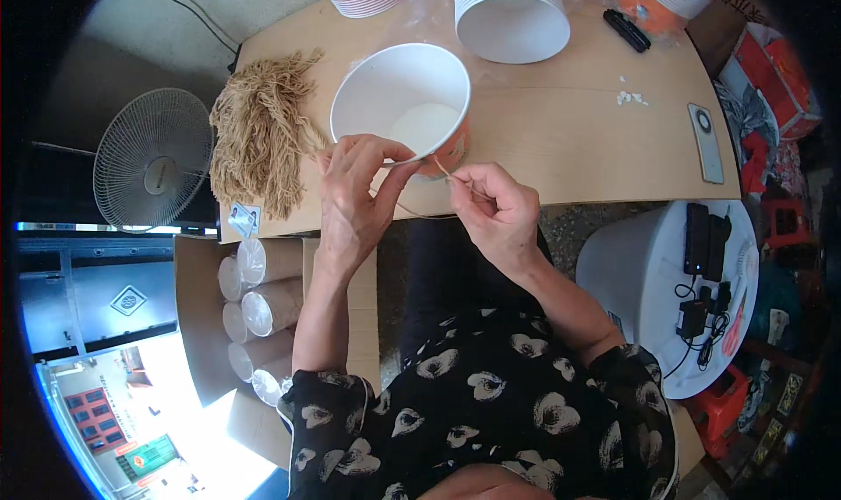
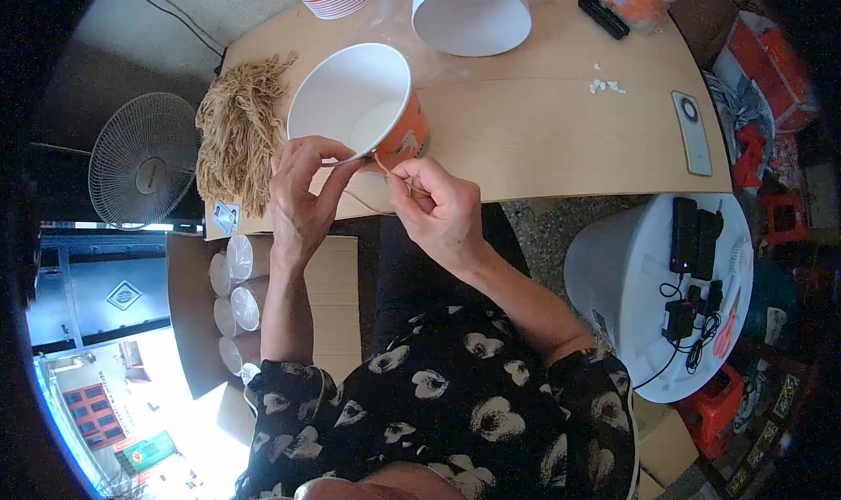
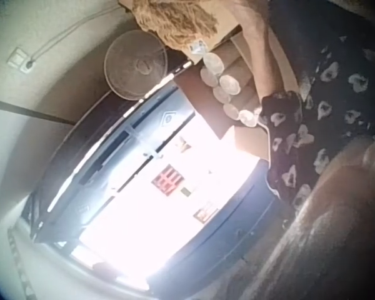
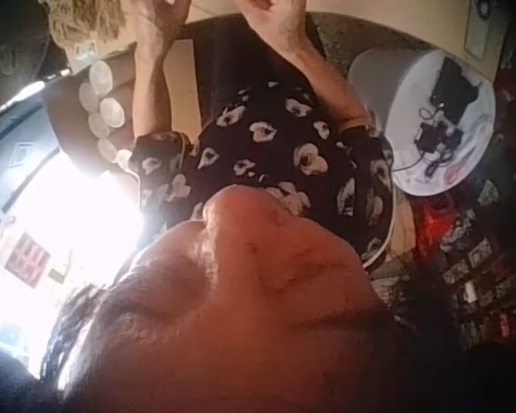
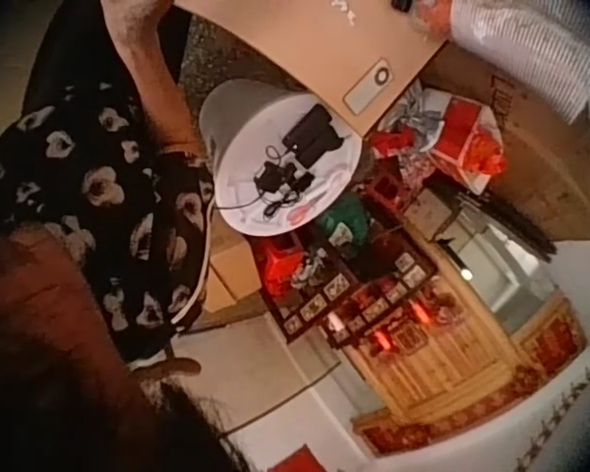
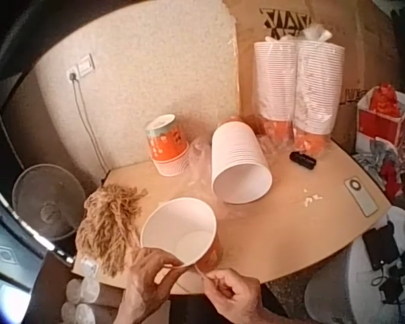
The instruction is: Attaching straw handles to paper bowls.
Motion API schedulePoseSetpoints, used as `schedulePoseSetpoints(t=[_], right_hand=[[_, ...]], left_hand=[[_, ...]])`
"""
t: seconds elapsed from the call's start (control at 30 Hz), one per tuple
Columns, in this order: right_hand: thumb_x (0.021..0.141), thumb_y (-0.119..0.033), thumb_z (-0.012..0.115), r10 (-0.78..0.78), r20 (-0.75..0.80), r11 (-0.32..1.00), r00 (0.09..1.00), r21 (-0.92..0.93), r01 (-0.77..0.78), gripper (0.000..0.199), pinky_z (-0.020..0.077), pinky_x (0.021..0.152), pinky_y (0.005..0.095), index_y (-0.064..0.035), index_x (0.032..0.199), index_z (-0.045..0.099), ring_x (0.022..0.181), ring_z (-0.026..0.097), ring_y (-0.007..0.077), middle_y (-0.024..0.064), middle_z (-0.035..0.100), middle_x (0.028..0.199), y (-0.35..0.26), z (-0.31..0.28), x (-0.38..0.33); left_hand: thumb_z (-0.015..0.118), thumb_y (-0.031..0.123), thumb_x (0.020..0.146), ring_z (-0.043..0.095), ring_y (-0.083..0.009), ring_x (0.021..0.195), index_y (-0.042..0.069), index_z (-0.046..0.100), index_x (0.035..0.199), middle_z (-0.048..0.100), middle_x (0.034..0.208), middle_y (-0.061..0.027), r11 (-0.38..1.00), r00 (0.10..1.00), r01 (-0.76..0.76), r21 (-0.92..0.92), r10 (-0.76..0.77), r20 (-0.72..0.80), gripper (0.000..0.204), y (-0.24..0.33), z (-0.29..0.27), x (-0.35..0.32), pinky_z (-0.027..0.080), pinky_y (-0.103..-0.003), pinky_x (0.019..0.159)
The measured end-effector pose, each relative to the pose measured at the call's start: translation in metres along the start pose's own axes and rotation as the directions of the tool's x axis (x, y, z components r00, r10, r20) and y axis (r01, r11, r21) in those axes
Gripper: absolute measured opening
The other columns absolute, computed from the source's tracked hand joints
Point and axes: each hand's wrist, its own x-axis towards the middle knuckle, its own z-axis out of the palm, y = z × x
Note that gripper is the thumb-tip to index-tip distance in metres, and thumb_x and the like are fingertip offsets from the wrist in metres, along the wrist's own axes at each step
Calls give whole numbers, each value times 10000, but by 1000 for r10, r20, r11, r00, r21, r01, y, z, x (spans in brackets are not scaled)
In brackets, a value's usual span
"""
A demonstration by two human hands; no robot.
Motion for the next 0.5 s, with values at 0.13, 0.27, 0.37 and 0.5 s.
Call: schedulePoseSetpoints(t=[0.13, 0.27, 0.37, 0.5], right_hand=[[899, -8, 692, 6, -19, 1000, 1000, -1, -6, 71, 270, 464, 219, -13, 892, 622, 507, 329, 11, -69, 384, 553, -4, 2, 2], [904, -15, 693, 12, -23, 1000, 1000, 29, -12, 70, 273, 463, 219, -15, 896, 624, 508, 334, 10, -70, 396, 556, 3, 5, 4], [904, -20, 695, 11, -27, 1000, 1000, 16, -10, 70, 279, 463, 220, -17, 898, 626, 505, 339, 12, -67, 407, 554, 4, 4, 4], [893, -30, 710, -8, -39, 998, 999, -67, 5, 83, 303, 460, 228, -20, 905, 628, 492, 363, 24, -45, 433, 545, 4, 3, 5]], left_hand=[[758, 138, 833, 618, -218, 884, 107, 665, 922, 672, 870, -9, 1000, 1000, -2, 24, 2, 12, 133, 0, -1, 0, 388, -377, 820], [761, 131, 828, 618, -216, 885, 108, 664, 918, 672, 868, -9, 1000, 1000, 2, 1, -2, 5, 134, 0, 0, -1, 389, -377, 829], [767, 122, 820, 619, -214, 883, 109, 664, 915, 673, 868, -5, 1000, 1000, -9, -9, 8, -13, 141, 0, 2, -2, 391, -377, 833], [771, 117, 814, 619, -213, 883, 107, 664, 912, 674, 868, 0, 1000, 1000, -19, 16, 19, -1, 146, 6, 2, -1, 393, -377, 832]])
